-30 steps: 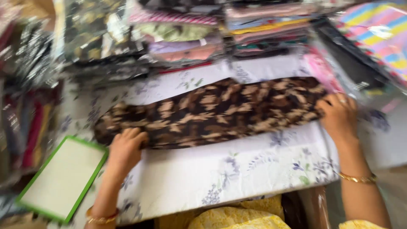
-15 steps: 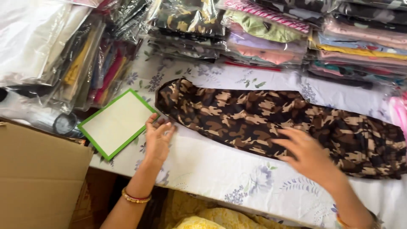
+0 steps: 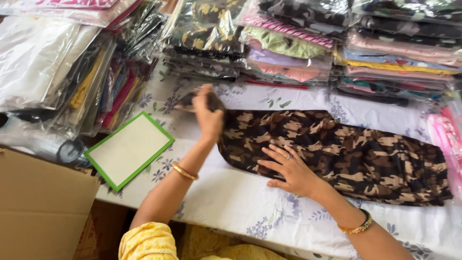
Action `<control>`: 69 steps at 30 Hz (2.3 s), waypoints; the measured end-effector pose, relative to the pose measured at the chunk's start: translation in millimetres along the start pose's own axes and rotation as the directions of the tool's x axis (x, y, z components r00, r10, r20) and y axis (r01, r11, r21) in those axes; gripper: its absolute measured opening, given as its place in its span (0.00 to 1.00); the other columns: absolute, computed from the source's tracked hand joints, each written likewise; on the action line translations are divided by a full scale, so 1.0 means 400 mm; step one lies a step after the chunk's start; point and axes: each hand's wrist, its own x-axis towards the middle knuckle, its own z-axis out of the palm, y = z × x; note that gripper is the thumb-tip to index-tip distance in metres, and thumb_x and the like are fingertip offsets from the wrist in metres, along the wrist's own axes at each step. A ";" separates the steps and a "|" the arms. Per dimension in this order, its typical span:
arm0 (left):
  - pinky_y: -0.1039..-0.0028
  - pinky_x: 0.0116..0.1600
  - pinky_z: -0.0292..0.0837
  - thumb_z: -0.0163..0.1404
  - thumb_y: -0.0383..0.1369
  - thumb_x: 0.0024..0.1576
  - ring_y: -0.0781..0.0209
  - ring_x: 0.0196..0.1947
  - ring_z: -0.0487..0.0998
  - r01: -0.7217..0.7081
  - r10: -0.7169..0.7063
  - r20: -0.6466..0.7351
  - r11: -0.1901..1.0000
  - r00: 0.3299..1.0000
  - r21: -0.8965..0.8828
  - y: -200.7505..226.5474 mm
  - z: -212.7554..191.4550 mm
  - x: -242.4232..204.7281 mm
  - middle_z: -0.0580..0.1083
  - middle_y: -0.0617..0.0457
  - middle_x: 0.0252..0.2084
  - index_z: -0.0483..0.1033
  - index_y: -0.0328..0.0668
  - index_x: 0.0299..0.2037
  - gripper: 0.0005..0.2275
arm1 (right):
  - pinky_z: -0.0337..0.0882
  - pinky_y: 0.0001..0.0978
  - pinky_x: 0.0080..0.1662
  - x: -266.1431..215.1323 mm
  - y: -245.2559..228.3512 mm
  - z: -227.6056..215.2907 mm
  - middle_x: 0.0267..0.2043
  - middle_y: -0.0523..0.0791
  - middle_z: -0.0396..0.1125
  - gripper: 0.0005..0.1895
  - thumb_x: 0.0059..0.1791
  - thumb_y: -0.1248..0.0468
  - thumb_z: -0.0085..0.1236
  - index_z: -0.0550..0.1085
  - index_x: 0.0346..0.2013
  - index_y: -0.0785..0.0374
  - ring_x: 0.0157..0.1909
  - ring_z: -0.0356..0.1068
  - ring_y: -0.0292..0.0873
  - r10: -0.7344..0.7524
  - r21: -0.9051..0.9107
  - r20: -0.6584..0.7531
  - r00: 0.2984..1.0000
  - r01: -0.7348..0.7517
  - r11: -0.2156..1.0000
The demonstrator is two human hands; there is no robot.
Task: Fold and pack various articles of clothing into clear plastic bags.
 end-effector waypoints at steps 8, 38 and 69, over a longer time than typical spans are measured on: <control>0.61 0.65 0.67 0.52 0.22 0.49 0.46 0.59 0.71 -0.778 0.531 0.847 0.530 -0.005 -0.337 0.091 0.127 -0.319 0.73 0.47 0.56 0.74 0.44 0.61 0.26 | 0.55 0.47 0.69 -0.039 0.089 0.132 0.68 0.56 0.58 0.36 0.49 0.39 0.56 0.67 0.63 0.58 0.70 0.54 0.58 0.318 0.068 0.297 0.901 -0.352 0.934; 0.40 0.61 0.55 0.55 0.43 0.51 0.42 0.66 0.55 -0.354 -0.006 0.373 0.303 0.928 0.885 -0.078 -0.233 0.198 0.60 0.44 0.66 0.65 0.53 0.63 0.28 | 0.39 0.54 0.71 -0.003 0.004 0.003 0.75 0.46 0.50 0.35 0.49 0.39 0.53 0.67 0.66 0.51 0.78 0.41 0.50 0.005 0.004 0.011 1.000 -0.005 1.000; 0.45 0.69 0.41 0.51 0.25 0.48 0.41 0.72 0.51 -0.175 -0.186 0.277 0.429 0.943 0.886 -0.075 -0.254 0.478 0.65 0.44 0.65 0.66 0.57 0.65 0.30 | 0.39 0.54 0.71 -0.004 0.010 -0.005 0.75 0.47 0.51 0.35 0.49 0.38 0.52 0.68 0.66 0.52 0.78 0.41 0.51 -0.013 -0.005 -0.006 1.000 0.013 1.000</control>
